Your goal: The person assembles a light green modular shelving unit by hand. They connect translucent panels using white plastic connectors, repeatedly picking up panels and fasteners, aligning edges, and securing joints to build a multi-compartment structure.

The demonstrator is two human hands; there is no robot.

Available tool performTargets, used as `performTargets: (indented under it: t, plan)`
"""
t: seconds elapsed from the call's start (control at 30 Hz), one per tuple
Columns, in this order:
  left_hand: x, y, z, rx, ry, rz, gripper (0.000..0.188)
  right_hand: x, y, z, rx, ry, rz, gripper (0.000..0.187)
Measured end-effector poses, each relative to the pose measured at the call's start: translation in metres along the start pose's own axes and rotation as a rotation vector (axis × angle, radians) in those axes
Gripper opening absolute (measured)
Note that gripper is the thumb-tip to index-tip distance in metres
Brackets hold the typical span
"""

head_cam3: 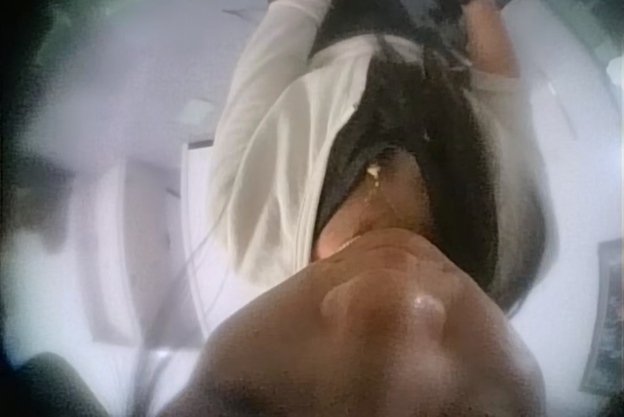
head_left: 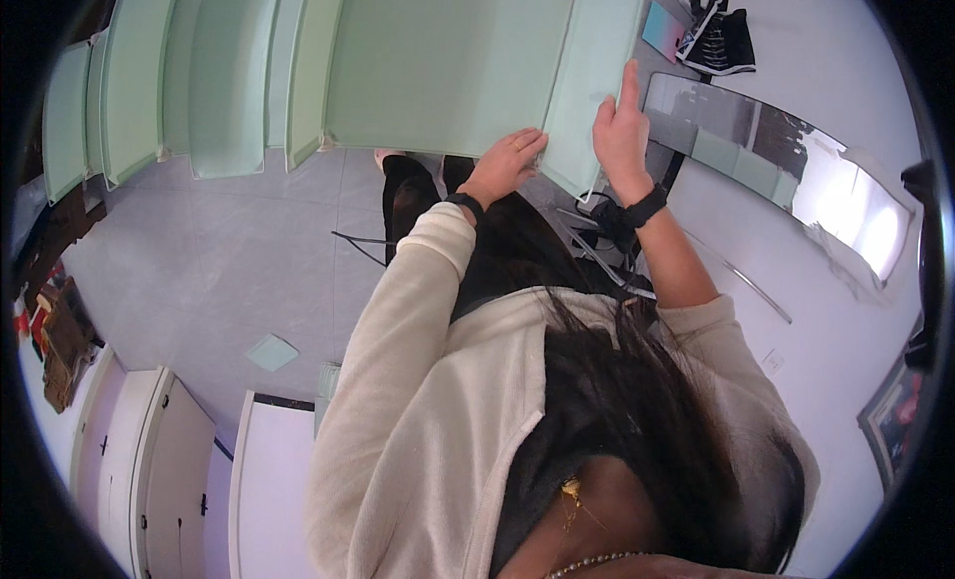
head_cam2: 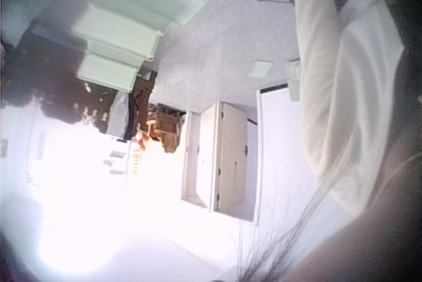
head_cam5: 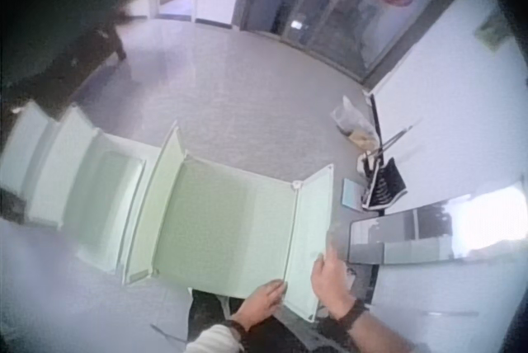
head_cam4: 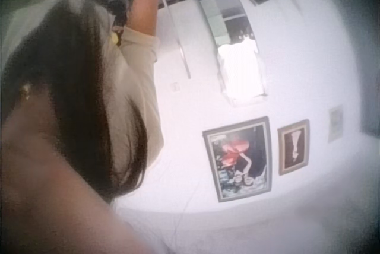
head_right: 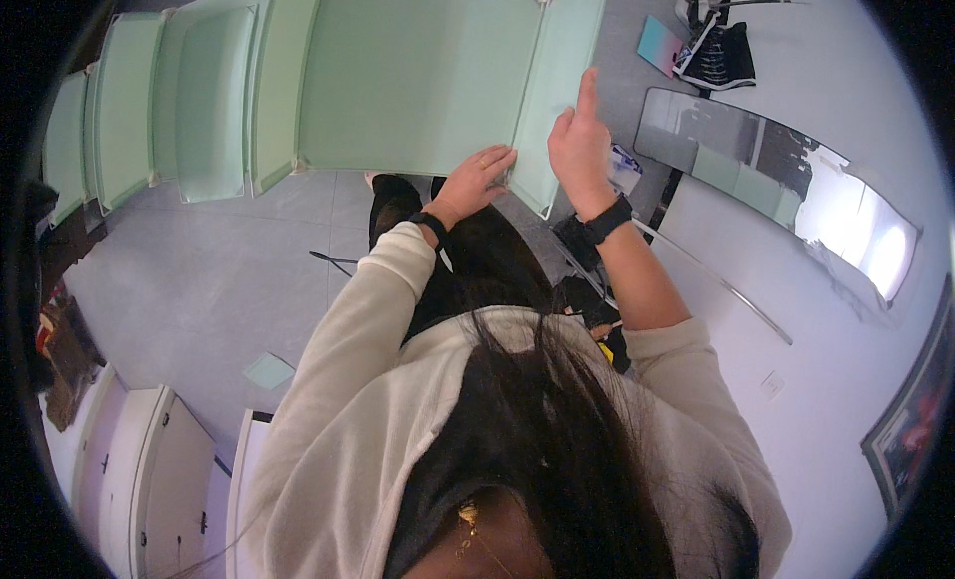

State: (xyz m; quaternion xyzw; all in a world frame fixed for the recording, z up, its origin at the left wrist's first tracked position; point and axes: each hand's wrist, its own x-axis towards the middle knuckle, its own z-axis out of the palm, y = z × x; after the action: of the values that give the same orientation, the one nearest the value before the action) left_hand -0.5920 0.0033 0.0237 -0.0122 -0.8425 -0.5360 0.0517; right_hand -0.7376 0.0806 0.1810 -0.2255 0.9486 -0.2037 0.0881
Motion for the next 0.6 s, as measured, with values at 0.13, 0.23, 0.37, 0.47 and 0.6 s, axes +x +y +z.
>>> performTargets:
  t: [0.13, 0.23, 0.37, 0.47, 0.6]
  plan:
    - [0.001, 0.000, 0.001, -0.019, -0.019, -0.013, 0.064, -0.001, -0.001, 0.006, 0.043, 0.070, -0.068, 0.061]
    - [0.001, -0.001, 0.000, -0.052, -0.004, -0.008, 0.064, 0.001, -0.003, 0.010, 0.061, 0.037, -0.024, 0.063]
    - [0.000, -0.004, 0.001, -0.054, -0.015, 0.009, 0.067, 0.005, -0.005, 0.013, 0.047, -0.022, -0.019, 0.065]
    - [0.001, -0.003, 0.003, -0.045, -0.002, -0.011, 0.067, 0.005, -0.005, 0.014, 0.030, 0.012, 0.046, 0.065]
    - [0.003, 0.013, 0.000, 0.040, 0.023, -0.057, 0.066, 0.004, -0.001, 0.009, 0.016, -0.027, 0.030, 0.063]
